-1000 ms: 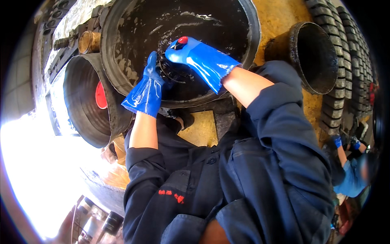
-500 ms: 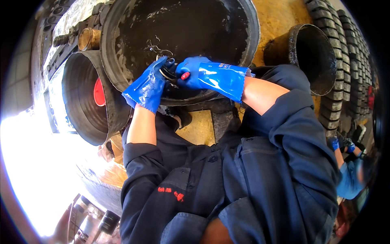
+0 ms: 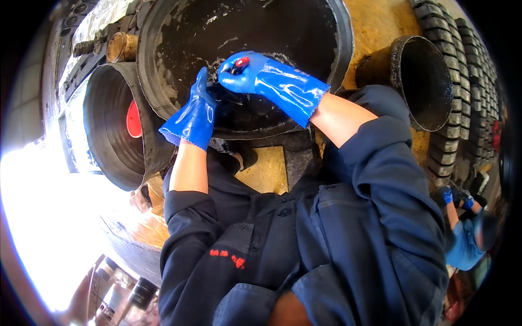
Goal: The person, wearing blue gloves, cleans a series of circular metal rings by dipping them into a bucket of dark fluid and scrubbing them with a brush. After cleaning, they rinse the rings in a second bucket and place them aside on a table.
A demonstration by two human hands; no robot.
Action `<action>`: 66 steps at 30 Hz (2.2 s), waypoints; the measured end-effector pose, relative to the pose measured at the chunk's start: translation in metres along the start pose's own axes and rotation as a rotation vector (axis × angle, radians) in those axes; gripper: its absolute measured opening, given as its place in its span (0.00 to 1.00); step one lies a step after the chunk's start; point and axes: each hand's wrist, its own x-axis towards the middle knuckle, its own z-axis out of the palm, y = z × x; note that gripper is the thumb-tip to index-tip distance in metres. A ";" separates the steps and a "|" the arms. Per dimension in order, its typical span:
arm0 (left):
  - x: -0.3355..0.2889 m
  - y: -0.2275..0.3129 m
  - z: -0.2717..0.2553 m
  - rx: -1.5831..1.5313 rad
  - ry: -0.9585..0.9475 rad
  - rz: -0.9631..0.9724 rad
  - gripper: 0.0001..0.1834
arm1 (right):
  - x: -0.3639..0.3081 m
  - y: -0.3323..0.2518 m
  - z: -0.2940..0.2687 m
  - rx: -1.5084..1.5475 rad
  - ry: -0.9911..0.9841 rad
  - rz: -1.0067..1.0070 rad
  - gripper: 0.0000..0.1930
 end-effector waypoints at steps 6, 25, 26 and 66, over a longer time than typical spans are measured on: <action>0.010 -0.015 -0.057 1.137 -0.432 0.929 0.23 | -0.019 -0.015 0.008 -0.239 -0.193 -0.046 0.10; -0.007 0.010 -0.036 0.987 -0.112 0.601 0.26 | -0.012 -0.002 -0.043 0.199 0.283 0.584 0.20; 0.000 0.012 -0.026 0.937 -0.095 0.493 0.29 | 0.010 0.026 -0.042 0.269 0.257 0.632 0.20; -0.028 0.006 -0.030 0.393 -0.367 0.734 0.29 | 0.012 0.007 -0.052 0.711 0.343 0.541 0.15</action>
